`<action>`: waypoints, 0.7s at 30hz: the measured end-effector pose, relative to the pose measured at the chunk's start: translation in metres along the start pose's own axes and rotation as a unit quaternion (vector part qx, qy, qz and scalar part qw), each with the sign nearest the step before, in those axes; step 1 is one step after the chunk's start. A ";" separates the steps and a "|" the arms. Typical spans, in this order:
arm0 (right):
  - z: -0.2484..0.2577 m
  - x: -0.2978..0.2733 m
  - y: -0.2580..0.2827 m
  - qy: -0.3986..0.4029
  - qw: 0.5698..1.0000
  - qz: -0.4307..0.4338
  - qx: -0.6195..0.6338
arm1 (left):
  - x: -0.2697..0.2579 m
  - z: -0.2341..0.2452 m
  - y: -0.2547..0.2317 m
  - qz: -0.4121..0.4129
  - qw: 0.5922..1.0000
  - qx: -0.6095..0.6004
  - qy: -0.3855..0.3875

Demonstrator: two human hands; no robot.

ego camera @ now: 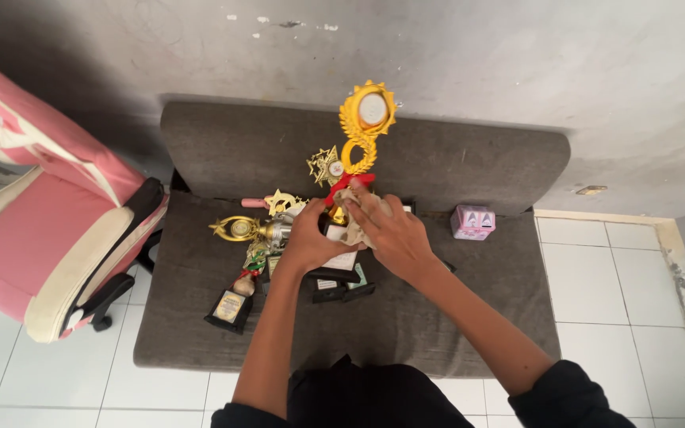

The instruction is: Cleaning and polishing various trophies with a cloth and cleaning spray.

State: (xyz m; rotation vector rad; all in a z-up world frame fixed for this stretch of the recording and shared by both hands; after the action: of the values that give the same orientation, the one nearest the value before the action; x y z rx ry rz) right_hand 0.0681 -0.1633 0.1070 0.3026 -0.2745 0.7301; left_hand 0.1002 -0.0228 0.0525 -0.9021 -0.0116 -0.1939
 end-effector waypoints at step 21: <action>-0.033 -0.018 -0.017 0.039 0.996 -0.013 0.074 | -0.017 -0.006 -0.004 0.039 0.972 0.232 0.009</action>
State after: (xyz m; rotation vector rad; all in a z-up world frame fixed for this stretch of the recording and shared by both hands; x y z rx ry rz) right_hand 0.0714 -0.1739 0.0680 0.4167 -0.1425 0.7365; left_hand 0.0818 -0.0272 0.0503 -0.4339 -0.0049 -0.1191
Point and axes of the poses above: each hand's wrist, its own x-axis towards the middle knuckle, its own z-axis out of the back of the hand, y = z × x, the point moved 7 cm from there along x, towards the middle knuckle, and after that the axes turned 15 degrees about x, right-handed, at the moved point
